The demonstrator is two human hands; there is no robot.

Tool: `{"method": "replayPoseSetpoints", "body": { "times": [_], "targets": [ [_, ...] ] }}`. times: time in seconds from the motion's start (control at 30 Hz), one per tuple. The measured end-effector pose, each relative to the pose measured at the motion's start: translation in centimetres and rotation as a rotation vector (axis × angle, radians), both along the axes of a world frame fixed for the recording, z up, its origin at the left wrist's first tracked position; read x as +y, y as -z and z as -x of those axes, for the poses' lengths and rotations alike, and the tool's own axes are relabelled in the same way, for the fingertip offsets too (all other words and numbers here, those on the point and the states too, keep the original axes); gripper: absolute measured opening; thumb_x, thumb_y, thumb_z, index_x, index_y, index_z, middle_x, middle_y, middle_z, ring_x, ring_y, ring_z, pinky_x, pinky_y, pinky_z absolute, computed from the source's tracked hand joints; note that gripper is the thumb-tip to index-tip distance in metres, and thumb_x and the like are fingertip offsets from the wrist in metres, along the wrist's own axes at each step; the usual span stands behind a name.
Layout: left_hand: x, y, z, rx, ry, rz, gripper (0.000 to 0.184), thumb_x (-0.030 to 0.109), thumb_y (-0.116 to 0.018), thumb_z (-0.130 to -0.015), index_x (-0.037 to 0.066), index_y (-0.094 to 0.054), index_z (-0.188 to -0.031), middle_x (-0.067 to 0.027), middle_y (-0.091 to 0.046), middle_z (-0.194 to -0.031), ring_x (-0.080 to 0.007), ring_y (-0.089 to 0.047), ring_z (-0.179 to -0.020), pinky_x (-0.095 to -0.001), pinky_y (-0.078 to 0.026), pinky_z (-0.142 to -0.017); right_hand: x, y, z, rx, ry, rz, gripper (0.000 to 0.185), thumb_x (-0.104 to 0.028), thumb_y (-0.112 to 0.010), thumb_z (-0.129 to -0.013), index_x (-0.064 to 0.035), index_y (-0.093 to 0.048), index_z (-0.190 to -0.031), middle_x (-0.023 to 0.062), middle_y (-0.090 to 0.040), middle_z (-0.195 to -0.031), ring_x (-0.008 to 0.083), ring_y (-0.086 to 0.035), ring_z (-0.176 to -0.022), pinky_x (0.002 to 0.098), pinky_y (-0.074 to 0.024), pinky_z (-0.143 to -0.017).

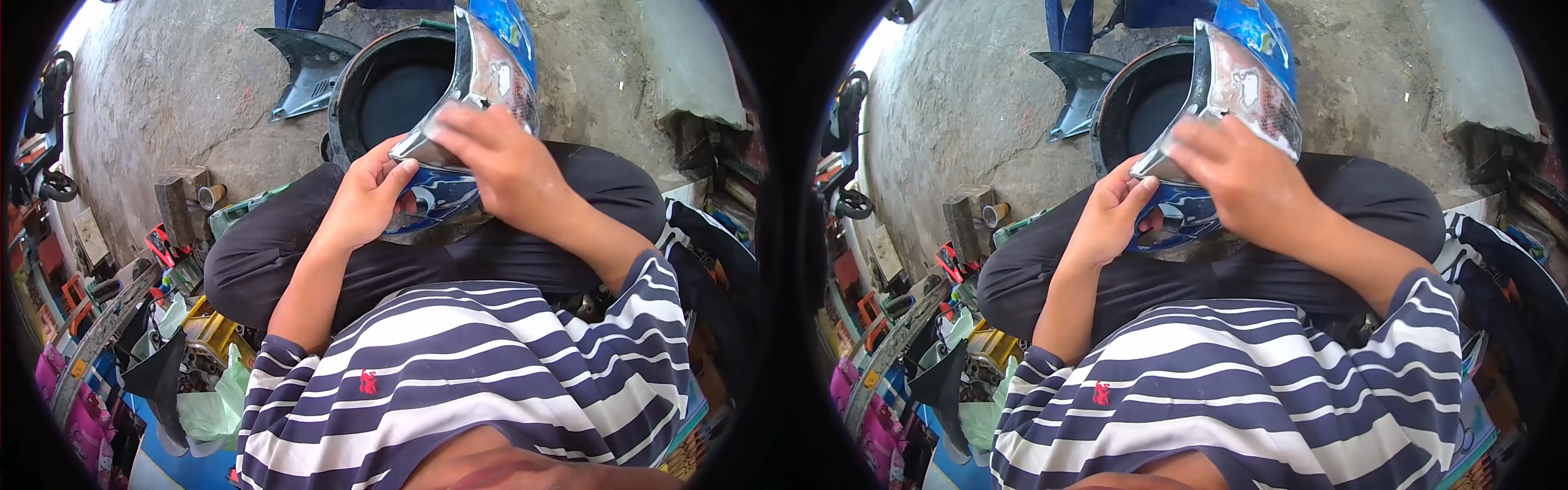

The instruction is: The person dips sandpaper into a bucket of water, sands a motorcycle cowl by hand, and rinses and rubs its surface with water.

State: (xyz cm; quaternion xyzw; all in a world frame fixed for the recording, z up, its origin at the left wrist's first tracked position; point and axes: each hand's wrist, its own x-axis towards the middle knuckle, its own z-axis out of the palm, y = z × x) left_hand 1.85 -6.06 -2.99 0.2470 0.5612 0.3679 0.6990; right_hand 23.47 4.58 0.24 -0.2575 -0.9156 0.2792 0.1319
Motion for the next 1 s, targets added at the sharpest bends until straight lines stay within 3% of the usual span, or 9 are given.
{"method": "replayPoseSetpoints", "body": {
  "times": [0.1, 0.27, 0.4, 0.53, 0.67, 0.77, 0.8, 1.0],
  "targets": [
    [0.2, -0.2, -0.1, 0.024, 0.009, -0.005, 0.041, 0.016, -0.057, -0.114, 0.0, -0.056, -0.153, 0.0003, -0.068, -0.094, -0.0062, -0.064, -0.07, -0.0223, -0.046, -0.061, 2.4, 0.4, -0.8, 0.009, 0.066, -0.162, 0.049, 0.005, -0.069, -0.083, -0.0006, -0.072, -0.132, 0.0144, -0.068, -0.141, 0.0397, -0.065, -0.114, 0.0455, -0.0562, -0.103],
    [0.0, -0.1, -0.2, 0.014, 0.001, 0.001, 0.043, 0.015, -0.057, -0.114, 0.0, -0.055, -0.154, 0.0003, -0.069, -0.094, -0.006, -0.064, -0.071, -0.0224, -0.046, -0.061, 0.1, -0.1, 0.1, -0.01, -0.013, -0.064, 0.043, 0.003, -0.067, -0.086, -0.0009, -0.073, -0.129, 0.0133, -0.07, -0.138, 0.0385, -0.065, -0.114, 0.045, -0.0565, -0.101],
    [0.1, -0.2, 0.0, 0.056, 0.026, -0.011, 0.042, 0.014, -0.056, -0.115, 0.0, -0.055, -0.155, 0.0002, -0.068, -0.093, -0.0059, -0.063, -0.071, -0.0227, -0.046, -0.061, 3.8, 0.0, -1.0, -0.034, 0.121, -0.155, 0.047, 0.002, -0.068, -0.085, -0.0021, -0.073, -0.132, 0.014, -0.068, -0.141, 0.0376, -0.065, -0.116, 0.0441, -0.0573, -0.101],
    [0.2, -0.3, -0.2, 0.035, 0.001, -0.003, 0.044, 0.013, -0.056, -0.114, 0.001, -0.054, -0.157, -0.0004, -0.068, -0.095, -0.0062, -0.063, -0.071, -0.0229, -0.046, -0.061, 0.5, -0.2, 0.0, -0.035, 0.006, -0.101, 0.045, 0.001, -0.068, -0.086, -0.0017, -0.073, -0.131, 0.0124, -0.07, -0.138, 0.037, -0.066, -0.115, 0.043, -0.0572, -0.101],
    [0.2, -0.4, 0.1, 0.054, 0.023, -0.026, 0.048, 0.013, -0.056, -0.114, 0.002, -0.052, -0.16, -0.001, -0.068, -0.098, -0.0067, -0.063, -0.071, -0.0229, -0.047, -0.061, 3.9, 0.3, -1.0, -0.011, 0.122, -0.151, 0.046, 0.002, -0.068, -0.085, -0.0022, -0.074, -0.13, 0.0147, -0.07, -0.139, 0.0369, -0.066, -0.114, 0.0443, -0.0576, -0.1],
    [0.1, -0.3, 0.0, 0.038, 0.012, -0.01, 0.049, 0.013, -0.056, -0.114, 0.003, -0.051, -0.161, -0.0014, -0.069, -0.099, -0.0069, -0.064, -0.072, -0.0228, -0.047, -0.062, 1.6, 0.7, -0.4, 0.013, 0.067, -0.179, 0.046, 0.002, -0.068, -0.084, -0.0024, -0.074, -0.129, 0.0128, -0.071, -0.137, 0.037, -0.066, -0.112, 0.0444, -0.0572, -0.099],
    [0.2, -0.3, -0.1, 0.025, 0.011, 0.002, 0.049, 0.013, -0.056, -0.114, 0.003, -0.051, -0.161, -0.0015, -0.069, -0.099, -0.0069, -0.064, -0.072, -0.0228, -0.047, -0.062, 0.5, 0.2, 0.0, 0.0, 0.01, -0.082, 0.046, 0.002, -0.068, -0.085, -0.0029, -0.074, -0.129, 0.0116, -0.071, -0.138, 0.0372, -0.066, -0.111, 0.0444, -0.0565, -0.1],
    [-0.1, 0.1, 0.1, 0.052, 0.018, -0.025, 0.047, 0.014, -0.056, -0.115, 0.002, -0.052, -0.16, -0.0018, -0.07, -0.1, -0.0075, -0.065, -0.073, -0.0226, -0.047, -0.062, 2.2, 1.1, -0.8, 0.011, 0.075, -0.156, 0.047, 0.004, -0.069, -0.083, -0.0045, -0.075, -0.128, 0.0102, -0.07, -0.138, 0.036, -0.066, -0.113, 0.0448, -0.0589, -0.095]
  ]
}}
